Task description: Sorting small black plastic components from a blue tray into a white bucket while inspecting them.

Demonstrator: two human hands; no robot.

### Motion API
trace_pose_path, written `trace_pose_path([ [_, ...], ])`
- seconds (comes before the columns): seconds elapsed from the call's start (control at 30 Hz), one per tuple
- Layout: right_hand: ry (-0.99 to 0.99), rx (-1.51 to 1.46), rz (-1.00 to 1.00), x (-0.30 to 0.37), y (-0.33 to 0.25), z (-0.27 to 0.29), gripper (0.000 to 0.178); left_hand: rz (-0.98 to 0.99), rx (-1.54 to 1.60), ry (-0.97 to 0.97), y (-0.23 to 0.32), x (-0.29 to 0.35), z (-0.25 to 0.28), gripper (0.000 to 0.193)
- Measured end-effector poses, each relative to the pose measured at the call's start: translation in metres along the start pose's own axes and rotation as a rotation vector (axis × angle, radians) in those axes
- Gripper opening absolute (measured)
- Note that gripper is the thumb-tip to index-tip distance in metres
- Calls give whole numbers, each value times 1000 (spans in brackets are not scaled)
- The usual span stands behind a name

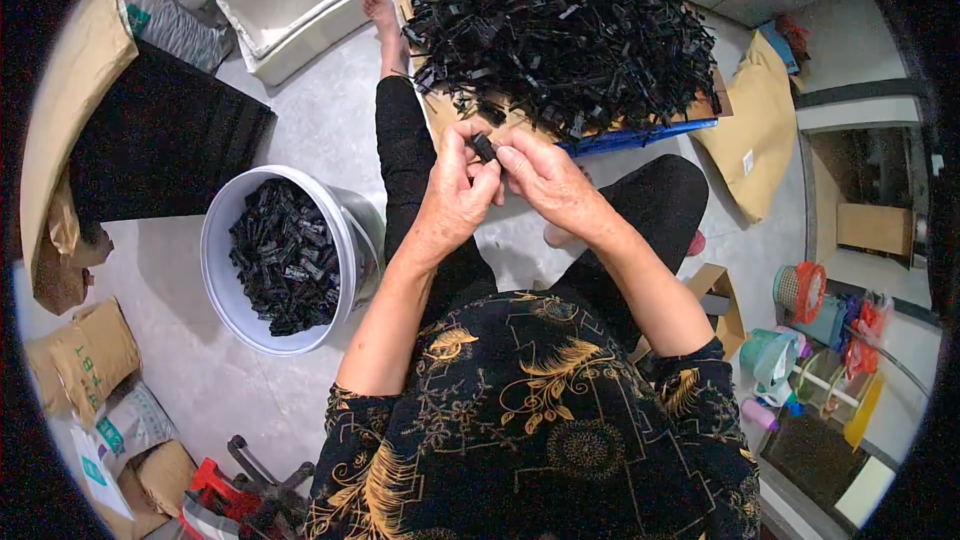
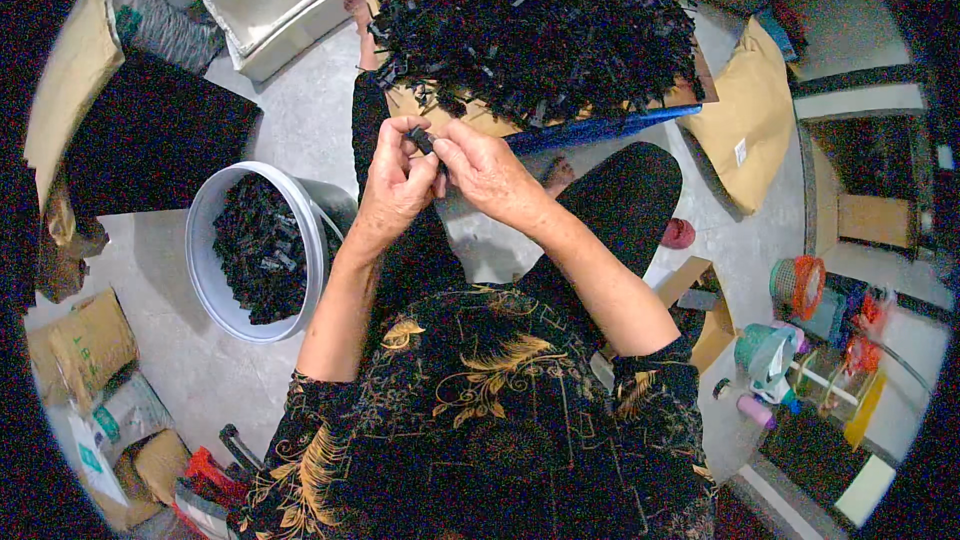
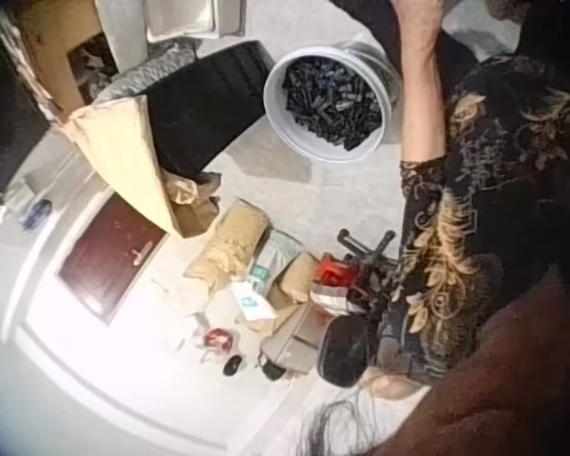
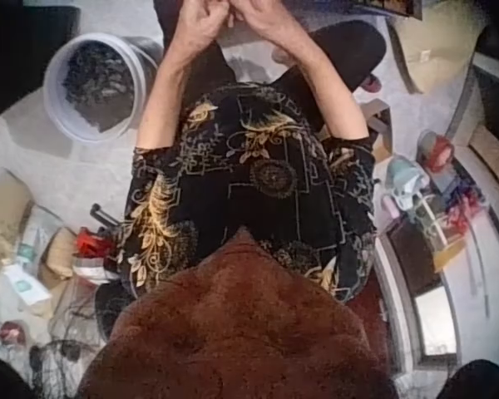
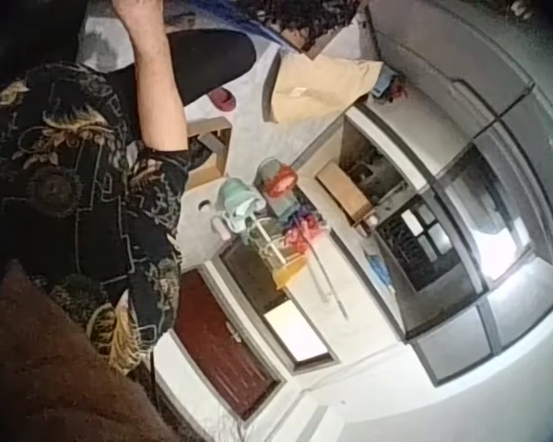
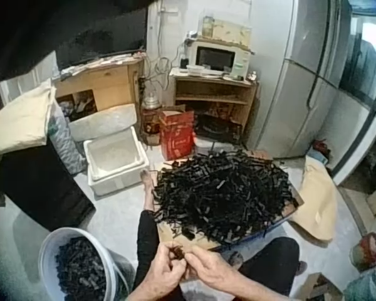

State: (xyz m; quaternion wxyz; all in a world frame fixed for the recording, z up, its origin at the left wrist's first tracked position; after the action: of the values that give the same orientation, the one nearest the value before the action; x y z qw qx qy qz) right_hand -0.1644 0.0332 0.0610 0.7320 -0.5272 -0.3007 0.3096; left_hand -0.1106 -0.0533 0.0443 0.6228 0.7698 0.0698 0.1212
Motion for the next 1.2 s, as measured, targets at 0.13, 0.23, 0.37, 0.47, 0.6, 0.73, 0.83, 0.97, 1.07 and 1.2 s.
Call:
trace_pose_path([
  [0.13, 3, 51, 25, 1, -2, 1, 18, -14, -43, -19, -2, 0, -1, 34],
  [0.23, 4, 77, 16, 1, 2, 0, 19, -23, -78, -21, -2, 1, -1, 34],
  [0.37, 20, 102, 54, 2, -2, 0, 18, -104, -104, 3, -2, 2, 1, 33],
  [0.47, 42, 125, 132, 1, -2, -2, 16, -168, -227, 31, 0, 5, 4, 31],
  [0.6, 88, 121, 176, -3, -4, -4, 14, -167, -352, 68, 10, 5, 4, 31],
  [0.73, 131, 77, 155, -4, 5, -8, 13, -285, -500, 111, 23, 8, 5, 30],
  [0.83, 76, -48, 92, -2, 5, -12, 16, -314, -641, 131, 34, 11, 10, 26],
  [0.97, 115, 57, 84, 3, 15, 19, 20, -337, -880, 300, 58, 31, 59, 24],
  [1.07, 435, 297, 53, 21, 36, 93, 22, -158, -1135, 437, 75, 52, 120, 25],
  [1.2, 665, 555, -19, 32, 61, 160, 24, -65, -1446, 518, 78, 86, 186, 29],
])
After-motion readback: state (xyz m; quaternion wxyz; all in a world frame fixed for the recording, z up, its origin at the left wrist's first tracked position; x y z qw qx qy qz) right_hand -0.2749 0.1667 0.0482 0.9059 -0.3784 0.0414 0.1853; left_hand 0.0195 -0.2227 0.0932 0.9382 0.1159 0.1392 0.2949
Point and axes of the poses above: each hand's wrist, its own x-axis away from the middle knuckle, its own z-axis out of the back of the hand, y = z × x, the point moved 7 cm from there along -x, towards the middle knuckle, and after that the axes turned 1 degree about x, right-handed, at the moved point
